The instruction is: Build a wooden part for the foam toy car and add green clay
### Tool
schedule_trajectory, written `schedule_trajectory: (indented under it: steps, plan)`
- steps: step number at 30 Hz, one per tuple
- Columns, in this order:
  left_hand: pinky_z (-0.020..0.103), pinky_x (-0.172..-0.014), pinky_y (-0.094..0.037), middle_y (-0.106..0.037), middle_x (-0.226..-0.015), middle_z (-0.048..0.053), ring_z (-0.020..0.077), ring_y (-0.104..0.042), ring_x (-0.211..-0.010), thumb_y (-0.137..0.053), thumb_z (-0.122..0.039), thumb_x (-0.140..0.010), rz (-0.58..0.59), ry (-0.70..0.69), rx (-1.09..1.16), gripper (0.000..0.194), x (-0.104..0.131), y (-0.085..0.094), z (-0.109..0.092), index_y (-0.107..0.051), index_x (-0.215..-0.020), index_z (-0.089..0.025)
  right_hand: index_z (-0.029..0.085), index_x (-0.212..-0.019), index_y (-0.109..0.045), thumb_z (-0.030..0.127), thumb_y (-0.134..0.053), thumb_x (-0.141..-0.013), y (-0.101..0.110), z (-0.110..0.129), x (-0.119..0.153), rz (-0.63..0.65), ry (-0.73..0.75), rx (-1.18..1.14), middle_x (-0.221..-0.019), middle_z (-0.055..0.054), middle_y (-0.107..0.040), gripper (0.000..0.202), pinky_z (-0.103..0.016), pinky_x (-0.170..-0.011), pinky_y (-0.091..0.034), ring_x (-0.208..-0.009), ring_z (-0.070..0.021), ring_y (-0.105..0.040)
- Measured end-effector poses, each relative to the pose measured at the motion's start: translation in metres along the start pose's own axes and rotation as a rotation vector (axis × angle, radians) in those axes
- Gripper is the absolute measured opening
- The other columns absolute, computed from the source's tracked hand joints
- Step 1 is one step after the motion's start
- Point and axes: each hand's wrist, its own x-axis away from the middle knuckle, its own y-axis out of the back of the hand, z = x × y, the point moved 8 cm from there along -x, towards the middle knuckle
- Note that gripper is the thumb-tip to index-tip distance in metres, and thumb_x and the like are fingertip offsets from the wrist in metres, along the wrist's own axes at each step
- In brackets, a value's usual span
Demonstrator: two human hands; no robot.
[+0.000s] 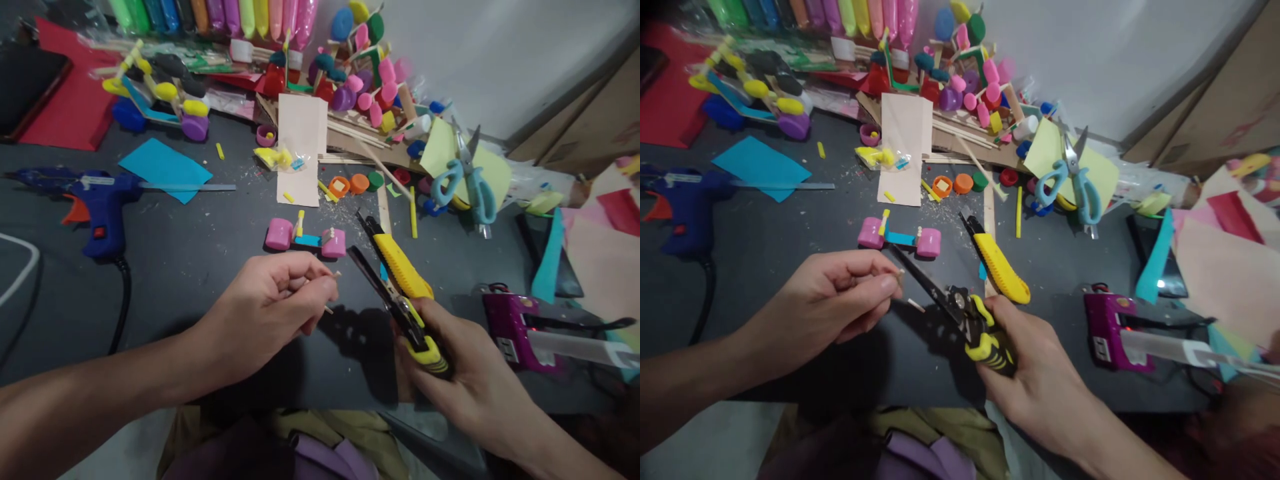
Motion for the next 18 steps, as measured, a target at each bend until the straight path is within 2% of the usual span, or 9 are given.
schedule_trajectory:
  steps: [3, 7, 12, 14, 18]
  plan:
    - [0.012, -0.039, -0.025, -0.046, -0.048, -0.01, 0.0012, -0.036, -0.044, -0.055, -0.018, -0.091, -0.02, 0.005, 0.029, 0.02, -0.001, 0.002, -0.001, -0.058, -0.071, -0.015, 0.021, -0.111, -0.058, 0.023, -0.056, -0.083, 0.005, -0.004, -0.001, -0.004, -0.049, 0.013, -0.086, -0.004, -0.07, 0.027, -0.029, -0.061, -0.055, -0.069, -0.02, -0.068]
    - [0.012, -0.041, -0.027, -0.048, -0.051, -0.009, 0.0017, -0.037, -0.045, -0.055, -0.018, -0.091, 0.003, -0.005, 0.043, 0.02, -0.001, -0.001, -0.002, -0.058, -0.071, -0.015, 0.021, -0.123, -0.055, 0.033, -0.058, -0.086, 0.017, -0.015, 0.003, -0.037, -0.122, 0.069, -0.106, -0.009, -0.073, 0.039, -0.034, -0.068, -0.059, -0.086, -0.0264, -0.073]
    - [0.014, -0.044, -0.028, -0.049, -0.057, -0.008, 0.0028, -0.039, -0.05, -0.059, -0.022, -0.092, 0.111, -0.085, 0.086, 0.015, 0.002, -0.01, -0.004, -0.062, -0.079, -0.015, 0.024, -0.124, -0.053, 0.05, -0.056, -0.088, 0.034, -0.05, -0.003, -0.129, -0.295, 0.108, -0.108, -0.01, -0.074, 0.044, -0.04, -0.074, -0.059, -0.093, -0.0306, -0.073]
    - [0.014, -0.045, -0.028, -0.049, -0.058, -0.007, 0.0031, -0.038, -0.051, -0.061, -0.023, -0.092, 0.134, -0.089, 0.127, 0.014, 0.003, -0.012, -0.004, -0.062, -0.081, -0.015, 0.02, -0.126, -0.054, 0.054, -0.057, -0.085, 0.041, -0.067, -0.009, -0.151, -0.392, 0.189, -0.111, -0.015, -0.073, 0.053, -0.045, -0.078, -0.058, -0.098, -0.0351, -0.072]
    - [0.015, -0.044, -0.025, -0.048, -0.058, -0.007, 0.0036, -0.034, -0.049, -0.061, -0.025, -0.092, 0.188, -0.005, 0.246, 0.015, 0.002, -0.016, 0.003, -0.06, -0.079, -0.016, 0.008, -0.131, -0.054, 0.056, -0.052, -0.085, 0.049, -0.096, -0.021, -0.116, -0.561, 0.322, -0.121, -0.027, -0.069, 0.067, -0.054, -0.087, -0.053, -0.108, -0.0444, -0.067]
